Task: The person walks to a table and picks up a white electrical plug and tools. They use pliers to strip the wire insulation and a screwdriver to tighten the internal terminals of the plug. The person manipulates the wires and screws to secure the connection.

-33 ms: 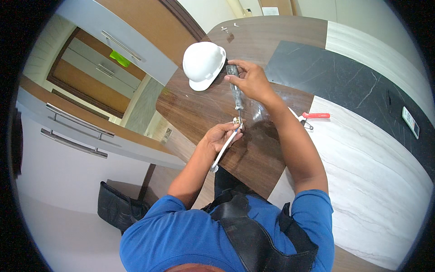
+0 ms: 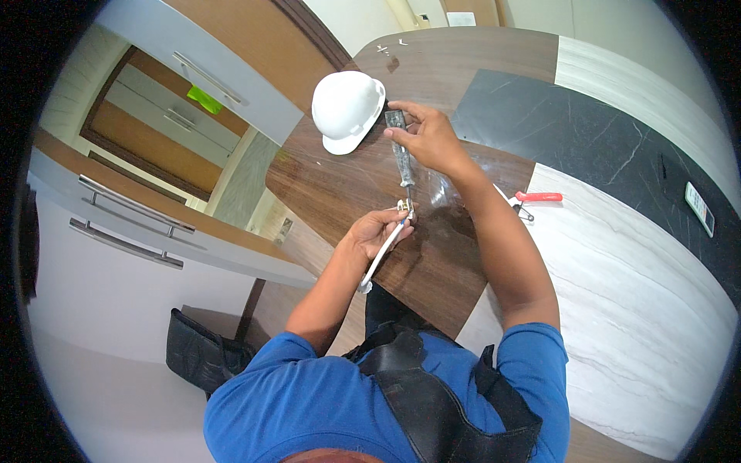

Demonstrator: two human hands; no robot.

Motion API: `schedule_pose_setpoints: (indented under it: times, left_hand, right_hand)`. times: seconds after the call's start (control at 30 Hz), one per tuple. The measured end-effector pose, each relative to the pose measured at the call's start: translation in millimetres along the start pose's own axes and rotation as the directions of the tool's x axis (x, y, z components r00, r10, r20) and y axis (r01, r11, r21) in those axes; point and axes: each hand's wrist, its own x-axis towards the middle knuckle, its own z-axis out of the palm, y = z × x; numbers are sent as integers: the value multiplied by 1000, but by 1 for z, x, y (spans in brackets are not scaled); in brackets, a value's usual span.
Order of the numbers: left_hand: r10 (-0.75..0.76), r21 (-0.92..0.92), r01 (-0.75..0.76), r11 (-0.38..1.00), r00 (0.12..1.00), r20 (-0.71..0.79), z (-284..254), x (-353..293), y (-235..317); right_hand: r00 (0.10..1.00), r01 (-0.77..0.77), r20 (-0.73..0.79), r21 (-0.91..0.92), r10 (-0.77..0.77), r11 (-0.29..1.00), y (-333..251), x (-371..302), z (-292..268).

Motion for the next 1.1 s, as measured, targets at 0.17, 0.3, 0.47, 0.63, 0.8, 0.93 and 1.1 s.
schedule_pose_setpoints:
  times: [0.17,0.3,0.47,0.63,0.8,0.93,1.1]
  left_hand:
    - [2,-19,-2,1000,1000,-29,7,-6,0]
    - [8,-22,-8,1000,1000,-1,8,-7,0]
    - [7,58,-7,998,1000,-11,2,-3,-1]
    - [30,-16,-30,999,1000,3,-6,-1,0]
    - [47,-9,-47,999,999,7,6,-9,-1]
    - [28,-14,-28,1000,1000,-6,3,-10,0]
    - [11,-68,-8,998,999,41,-4,-7,-2]
  right_hand:
    - [998,-46,53,55,43,997,-6,0,1]
    - [992,129,25,-198,-127,972,-16,-1,2]
    - [994,-38,97,-42,42,998,-18,-6,5]
    - [989,-72,116,-199,97,977,-4,-8,9]
    - [998,-38,-44,3,38,999,-32,-1,-5]
    - [996,13,-85,-4,-13,1000,-31,-2,-2]
    - [1000,-20,1,93,20,995,-23,-7,7]
